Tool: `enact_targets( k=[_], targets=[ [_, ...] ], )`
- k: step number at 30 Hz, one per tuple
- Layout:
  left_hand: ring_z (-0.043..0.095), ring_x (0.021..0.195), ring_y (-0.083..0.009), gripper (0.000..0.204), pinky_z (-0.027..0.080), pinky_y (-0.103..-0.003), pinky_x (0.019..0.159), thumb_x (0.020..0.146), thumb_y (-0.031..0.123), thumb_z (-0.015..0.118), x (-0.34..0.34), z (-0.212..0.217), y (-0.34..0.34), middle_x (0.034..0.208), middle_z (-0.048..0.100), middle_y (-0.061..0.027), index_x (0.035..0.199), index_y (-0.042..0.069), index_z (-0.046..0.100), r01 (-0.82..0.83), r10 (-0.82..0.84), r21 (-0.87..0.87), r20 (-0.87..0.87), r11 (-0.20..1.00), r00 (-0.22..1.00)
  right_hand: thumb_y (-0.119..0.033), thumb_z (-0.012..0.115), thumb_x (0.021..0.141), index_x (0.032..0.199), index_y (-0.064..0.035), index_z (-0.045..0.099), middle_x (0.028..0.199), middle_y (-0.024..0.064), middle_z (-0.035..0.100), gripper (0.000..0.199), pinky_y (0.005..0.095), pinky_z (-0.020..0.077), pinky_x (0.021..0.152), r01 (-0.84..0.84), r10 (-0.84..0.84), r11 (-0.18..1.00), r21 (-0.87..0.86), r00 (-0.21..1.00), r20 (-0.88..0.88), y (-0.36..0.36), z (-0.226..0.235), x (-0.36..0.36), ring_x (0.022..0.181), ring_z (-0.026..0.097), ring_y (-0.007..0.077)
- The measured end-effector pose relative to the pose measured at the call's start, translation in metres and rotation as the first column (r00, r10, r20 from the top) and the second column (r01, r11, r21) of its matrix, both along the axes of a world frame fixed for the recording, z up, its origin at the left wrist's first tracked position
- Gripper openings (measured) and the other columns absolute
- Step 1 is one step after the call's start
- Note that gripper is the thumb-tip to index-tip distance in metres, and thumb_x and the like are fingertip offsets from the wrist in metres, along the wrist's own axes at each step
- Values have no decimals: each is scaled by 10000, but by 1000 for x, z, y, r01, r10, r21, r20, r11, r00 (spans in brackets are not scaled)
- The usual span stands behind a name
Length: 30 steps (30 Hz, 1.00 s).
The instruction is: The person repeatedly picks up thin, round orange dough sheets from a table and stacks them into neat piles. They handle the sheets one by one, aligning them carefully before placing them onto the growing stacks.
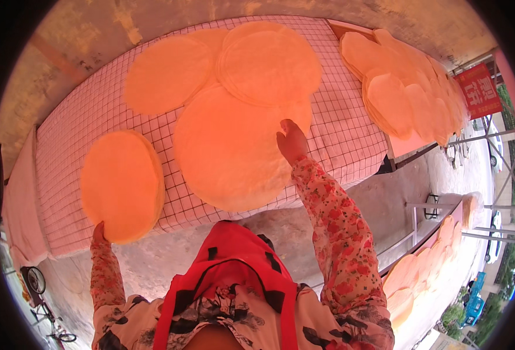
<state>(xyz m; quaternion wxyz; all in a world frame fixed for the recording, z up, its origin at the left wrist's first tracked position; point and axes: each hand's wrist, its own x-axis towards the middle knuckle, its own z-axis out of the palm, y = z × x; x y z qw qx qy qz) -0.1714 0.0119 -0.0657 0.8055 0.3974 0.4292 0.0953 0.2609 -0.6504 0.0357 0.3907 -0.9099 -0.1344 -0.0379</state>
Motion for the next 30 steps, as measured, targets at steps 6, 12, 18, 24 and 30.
enact_targets(
  k=[6,12,18,24,30],
  targets=[
    [535,1147,-271,451,432,-373,982,912,219,477,-3,8,-20,1256,556,-128,1289,-28,455,56,-52,-79,44,995,998,-30,600,749,1139,-17,523,1183,177,538,397,424,429,931,-58,231,885,-462,916,328,6,-11,77,1112,496,352],
    [542,1132,-269,455,447,-372,959,890,180,528,-5,15,-25,1250,558,-135,1288,-30,459,-77,67,-84,-109,994,992,-54,612,758,1193,-7,489,1233,187,497,454,454,378,976,-198,445,793,-576,834,326,14,-12,117,1154,463,358],
    [565,1060,-232,464,460,-338,900,867,191,596,-45,49,11,1158,600,-122,1258,-36,491,372,489,745,-653,554,579,-104,591,803,1246,-33,474,1264,155,491,464,447,372,982,-227,520,739,-634,791,322,26,-33,135,1181,452,337],
    [591,753,-109,168,486,-231,627,876,128,609,77,104,-267,881,612,-28,1023,51,586,-173,442,772,-152,612,884,-184,596,837,1190,-40,554,1190,158,572,384,394,445,908,-472,581,757,-451,802,137,-6,-17,181,1123,529,311],
    [597,771,-128,416,490,-240,594,827,164,679,136,53,-507,877,619,-58,1153,-17,493,-125,215,299,-289,946,933,-173,539,914,1192,26,552,983,88,663,342,276,462,772,-459,465,885,70,873,-145,-7,134,302,878,587,109]
  ],
)
